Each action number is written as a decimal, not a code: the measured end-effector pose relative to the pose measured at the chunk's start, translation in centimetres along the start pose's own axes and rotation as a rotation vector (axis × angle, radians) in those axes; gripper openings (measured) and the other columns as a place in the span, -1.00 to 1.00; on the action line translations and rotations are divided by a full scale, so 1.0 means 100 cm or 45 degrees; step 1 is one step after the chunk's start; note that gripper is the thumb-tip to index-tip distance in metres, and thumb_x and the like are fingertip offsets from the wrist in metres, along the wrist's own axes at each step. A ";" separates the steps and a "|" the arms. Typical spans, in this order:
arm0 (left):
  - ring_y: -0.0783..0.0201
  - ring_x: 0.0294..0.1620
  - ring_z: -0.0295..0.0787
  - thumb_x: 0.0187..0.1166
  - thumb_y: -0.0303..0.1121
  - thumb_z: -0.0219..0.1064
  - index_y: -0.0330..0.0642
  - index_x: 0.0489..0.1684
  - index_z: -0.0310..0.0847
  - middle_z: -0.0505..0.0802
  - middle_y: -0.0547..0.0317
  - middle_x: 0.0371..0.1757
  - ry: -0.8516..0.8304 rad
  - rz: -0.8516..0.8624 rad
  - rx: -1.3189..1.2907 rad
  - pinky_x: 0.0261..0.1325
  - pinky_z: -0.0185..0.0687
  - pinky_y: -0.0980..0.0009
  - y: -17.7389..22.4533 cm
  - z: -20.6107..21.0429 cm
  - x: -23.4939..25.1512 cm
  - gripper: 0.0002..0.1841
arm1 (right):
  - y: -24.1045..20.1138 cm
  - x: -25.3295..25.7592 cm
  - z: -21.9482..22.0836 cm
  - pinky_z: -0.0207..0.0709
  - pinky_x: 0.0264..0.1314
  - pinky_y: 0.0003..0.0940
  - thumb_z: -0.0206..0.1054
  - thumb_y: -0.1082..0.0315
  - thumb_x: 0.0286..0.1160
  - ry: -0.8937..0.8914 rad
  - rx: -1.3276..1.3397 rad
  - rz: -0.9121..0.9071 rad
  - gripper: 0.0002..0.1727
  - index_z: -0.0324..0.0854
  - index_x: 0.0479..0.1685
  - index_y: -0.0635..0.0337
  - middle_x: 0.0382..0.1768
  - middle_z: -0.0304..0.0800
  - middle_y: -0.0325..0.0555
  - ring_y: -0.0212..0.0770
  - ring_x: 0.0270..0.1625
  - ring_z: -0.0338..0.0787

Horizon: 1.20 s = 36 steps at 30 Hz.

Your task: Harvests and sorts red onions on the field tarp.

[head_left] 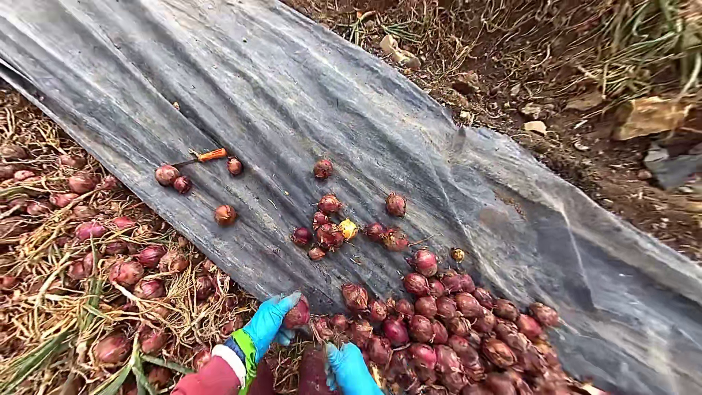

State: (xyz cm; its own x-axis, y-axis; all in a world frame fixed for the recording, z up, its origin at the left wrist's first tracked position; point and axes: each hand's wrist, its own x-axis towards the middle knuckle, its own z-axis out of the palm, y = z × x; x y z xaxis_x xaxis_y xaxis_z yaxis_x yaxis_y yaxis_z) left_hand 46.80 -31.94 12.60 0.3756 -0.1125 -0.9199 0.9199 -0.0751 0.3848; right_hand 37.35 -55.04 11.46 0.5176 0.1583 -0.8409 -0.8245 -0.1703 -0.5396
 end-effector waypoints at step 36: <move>0.08 -0.34 0.87 0.72 0.26 0.07 -0.24 -0.22 0.79 0.89 -0.04 -0.31 0.094 0.163 0.636 -0.17 0.81 0.06 0.015 -0.027 0.042 -0.33 | 0.014 0.065 0.077 0.66 0.08 0.23 0.38 -0.37 0.35 1.083 -1.037 0.309 -0.33 0.81 -0.21 0.16 -0.23 0.90 0.02 0.06 -0.03 0.89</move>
State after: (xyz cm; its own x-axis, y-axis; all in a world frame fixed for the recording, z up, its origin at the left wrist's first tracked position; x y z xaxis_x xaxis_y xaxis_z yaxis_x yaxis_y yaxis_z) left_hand 50.10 -29.86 9.13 0.5051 -0.0829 -0.8591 0.7070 -0.5312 0.4669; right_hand 37.80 -46.81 5.57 0.6070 -0.6031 -0.5176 -0.6933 -0.7202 0.0260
